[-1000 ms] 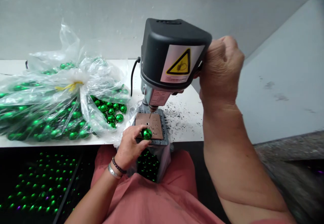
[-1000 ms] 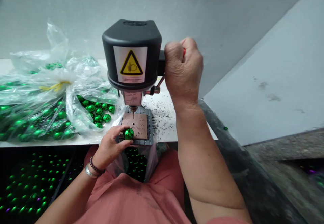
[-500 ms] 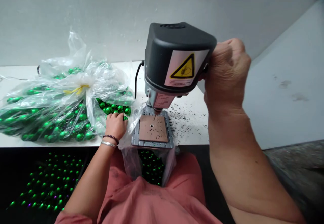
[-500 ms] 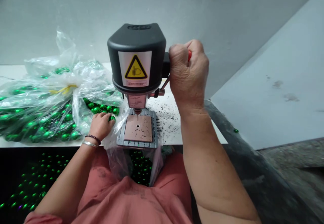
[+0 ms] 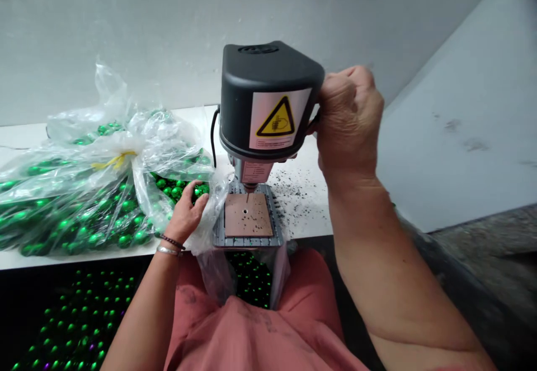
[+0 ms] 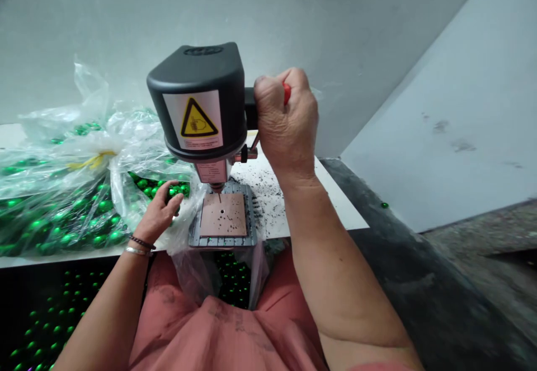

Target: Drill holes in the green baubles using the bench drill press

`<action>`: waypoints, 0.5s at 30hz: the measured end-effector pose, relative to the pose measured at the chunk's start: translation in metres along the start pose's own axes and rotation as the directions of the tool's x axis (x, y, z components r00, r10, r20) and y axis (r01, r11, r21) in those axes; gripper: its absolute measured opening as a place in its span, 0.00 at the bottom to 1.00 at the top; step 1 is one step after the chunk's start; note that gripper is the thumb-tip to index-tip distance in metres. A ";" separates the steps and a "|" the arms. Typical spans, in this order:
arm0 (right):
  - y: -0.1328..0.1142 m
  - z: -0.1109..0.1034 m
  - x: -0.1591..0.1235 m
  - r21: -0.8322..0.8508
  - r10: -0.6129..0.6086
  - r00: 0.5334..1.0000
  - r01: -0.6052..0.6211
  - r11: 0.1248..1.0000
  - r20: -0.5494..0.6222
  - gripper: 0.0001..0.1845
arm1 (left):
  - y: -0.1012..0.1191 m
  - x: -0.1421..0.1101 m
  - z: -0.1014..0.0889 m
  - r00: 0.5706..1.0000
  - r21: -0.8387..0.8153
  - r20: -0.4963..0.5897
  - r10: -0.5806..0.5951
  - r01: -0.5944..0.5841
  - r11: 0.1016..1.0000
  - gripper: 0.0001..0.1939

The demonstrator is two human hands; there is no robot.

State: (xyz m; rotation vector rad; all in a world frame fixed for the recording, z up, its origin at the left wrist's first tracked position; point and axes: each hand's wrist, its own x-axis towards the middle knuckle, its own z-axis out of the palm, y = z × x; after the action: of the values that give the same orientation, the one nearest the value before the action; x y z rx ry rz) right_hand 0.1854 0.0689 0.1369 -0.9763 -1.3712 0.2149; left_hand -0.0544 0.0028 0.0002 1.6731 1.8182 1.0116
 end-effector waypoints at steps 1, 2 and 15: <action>-0.001 0.000 0.000 0.018 0.016 1.000 -0.016 1.000 -0.011 0.17 | 0.007 -0.004 -0.003 0.999 -0.148 0.011 -0.052 0.053 0.988 0.24; -0.002 0.000 0.000 0.028 0.020 1.000 -0.019 0.999 -0.014 0.17 | 0.014 -0.009 -0.004 0.996 -0.270 0.036 -0.086 0.092 0.959 0.25; -0.008 -0.004 -0.004 0.040 0.015 1.000 -0.016 0.999 0.017 0.15 | 0.040 -0.035 0.025 0.915 -0.653 0.370 -0.157 0.377 0.657 0.26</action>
State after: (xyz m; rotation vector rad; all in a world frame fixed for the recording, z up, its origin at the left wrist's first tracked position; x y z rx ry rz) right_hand 0.1848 0.0601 0.1398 -0.9536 -1.3700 0.2624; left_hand -0.0049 -0.0268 0.0102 0.9556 1.1853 1.0827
